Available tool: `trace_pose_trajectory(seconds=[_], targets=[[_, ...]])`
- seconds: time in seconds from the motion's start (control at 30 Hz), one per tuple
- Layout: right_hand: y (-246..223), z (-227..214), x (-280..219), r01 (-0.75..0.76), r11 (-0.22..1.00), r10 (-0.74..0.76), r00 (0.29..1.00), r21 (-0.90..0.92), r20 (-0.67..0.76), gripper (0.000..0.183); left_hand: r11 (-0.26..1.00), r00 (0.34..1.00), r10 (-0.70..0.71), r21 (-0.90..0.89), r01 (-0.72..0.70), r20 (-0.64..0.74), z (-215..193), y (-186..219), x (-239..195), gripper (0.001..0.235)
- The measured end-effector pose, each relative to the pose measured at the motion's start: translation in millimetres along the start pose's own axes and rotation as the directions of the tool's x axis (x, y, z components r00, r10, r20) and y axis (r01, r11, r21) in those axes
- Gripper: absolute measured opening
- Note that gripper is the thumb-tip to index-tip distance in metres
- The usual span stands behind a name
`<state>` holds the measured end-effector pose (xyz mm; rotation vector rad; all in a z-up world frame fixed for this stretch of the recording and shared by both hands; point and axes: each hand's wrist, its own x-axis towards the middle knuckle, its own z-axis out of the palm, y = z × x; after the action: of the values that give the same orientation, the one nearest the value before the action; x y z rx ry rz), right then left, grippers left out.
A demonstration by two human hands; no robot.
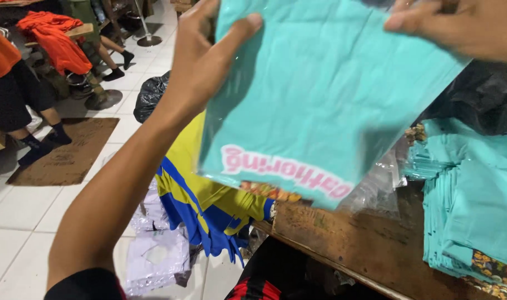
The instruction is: Packaging folded t-shirts into individual plastic bags at a production station
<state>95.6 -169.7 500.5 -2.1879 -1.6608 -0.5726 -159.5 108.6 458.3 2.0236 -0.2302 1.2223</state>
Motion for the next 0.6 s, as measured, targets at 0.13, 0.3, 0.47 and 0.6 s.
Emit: trace_pose_trajectory(seconds=[0.13,0.3,0.47,0.6], targets=[[-44.4,-2.9,0.3,-0.025,0.987,0.001,0.989,0.161,0.148,0.025,1.0,1.0,-0.002,-0.026,0.002,0.019,-20.8,7.6,-15.8,0.021],[-66.8,-3.7,13.3,-0.133,0.982,0.077,0.931,0.136,0.356,0.022,0.993,0.991,-0.107,0.042,0.11,-0.081,-52.6,7.7,-38.1,0.007],[-78.4,9.6,39.7,-0.1,0.985,0.046,0.938,0.142,0.344,0.018,0.983,0.983,-0.144,0.093,0.155,-0.116,-76.4,7.0,-52.9,0.03],[-78.5,21.9,50.6,0.132,0.972,-0.165,0.973,0.197,0.163,0.019,0.972,0.968,-0.229,0.031,0.233,-0.105,-85.2,1.6,-78.2,0.01]])
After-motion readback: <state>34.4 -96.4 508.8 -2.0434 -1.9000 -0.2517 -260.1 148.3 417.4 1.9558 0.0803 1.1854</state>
